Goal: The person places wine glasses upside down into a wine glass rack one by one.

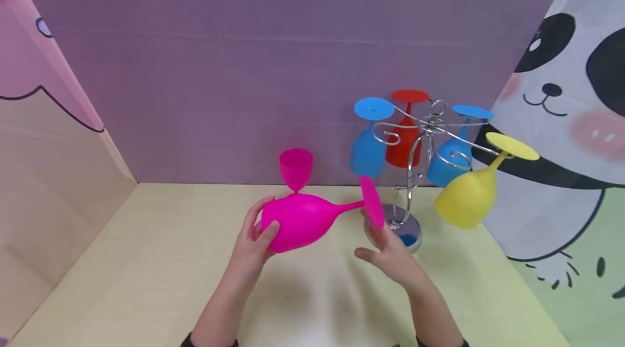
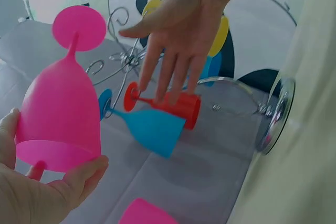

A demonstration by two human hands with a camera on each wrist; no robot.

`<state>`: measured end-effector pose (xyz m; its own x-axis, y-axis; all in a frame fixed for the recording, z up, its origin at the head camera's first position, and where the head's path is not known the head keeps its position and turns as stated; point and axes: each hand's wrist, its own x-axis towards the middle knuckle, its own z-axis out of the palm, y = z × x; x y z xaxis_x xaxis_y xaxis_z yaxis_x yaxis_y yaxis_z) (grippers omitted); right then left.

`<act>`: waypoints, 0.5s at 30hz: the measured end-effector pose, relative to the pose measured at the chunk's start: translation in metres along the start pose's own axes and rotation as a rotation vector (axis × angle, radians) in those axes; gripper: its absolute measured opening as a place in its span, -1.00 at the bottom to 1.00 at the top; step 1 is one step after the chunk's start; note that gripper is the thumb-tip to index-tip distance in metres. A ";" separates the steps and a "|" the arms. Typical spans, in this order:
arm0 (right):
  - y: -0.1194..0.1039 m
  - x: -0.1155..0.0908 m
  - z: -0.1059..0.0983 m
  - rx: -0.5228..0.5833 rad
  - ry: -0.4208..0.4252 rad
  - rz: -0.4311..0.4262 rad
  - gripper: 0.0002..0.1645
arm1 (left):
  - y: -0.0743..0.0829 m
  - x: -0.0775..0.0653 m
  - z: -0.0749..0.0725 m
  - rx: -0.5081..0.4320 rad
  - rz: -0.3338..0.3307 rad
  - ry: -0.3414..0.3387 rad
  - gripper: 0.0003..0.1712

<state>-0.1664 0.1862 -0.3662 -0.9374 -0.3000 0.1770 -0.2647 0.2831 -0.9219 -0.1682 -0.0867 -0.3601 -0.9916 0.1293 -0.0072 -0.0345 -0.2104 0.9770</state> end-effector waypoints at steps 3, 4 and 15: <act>0.002 0.002 0.007 -0.003 -0.026 -0.026 0.15 | -0.006 -0.002 0.007 -0.074 -0.045 -0.045 -0.37; 0.002 0.002 0.009 0.003 -0.035 -0.044 0.15 | -0.009 -0.003 0.009 -0.100 -0.060 -0.062 -0.38; 0.004 -0.002 0.015 0.151 -0.076 -0.207 0.13 | -0.029 -0.003 0.030 -0.326 -0.263 -0.337 -0.24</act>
<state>-0.1624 0.1737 -0.3750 -0.8456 -0.4066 0.3460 -0.4069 0.0711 -0.9107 -0.1607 -0.0522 -0.3818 -0.8509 0.5111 -0.1218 -0.3670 -0.4123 0.8339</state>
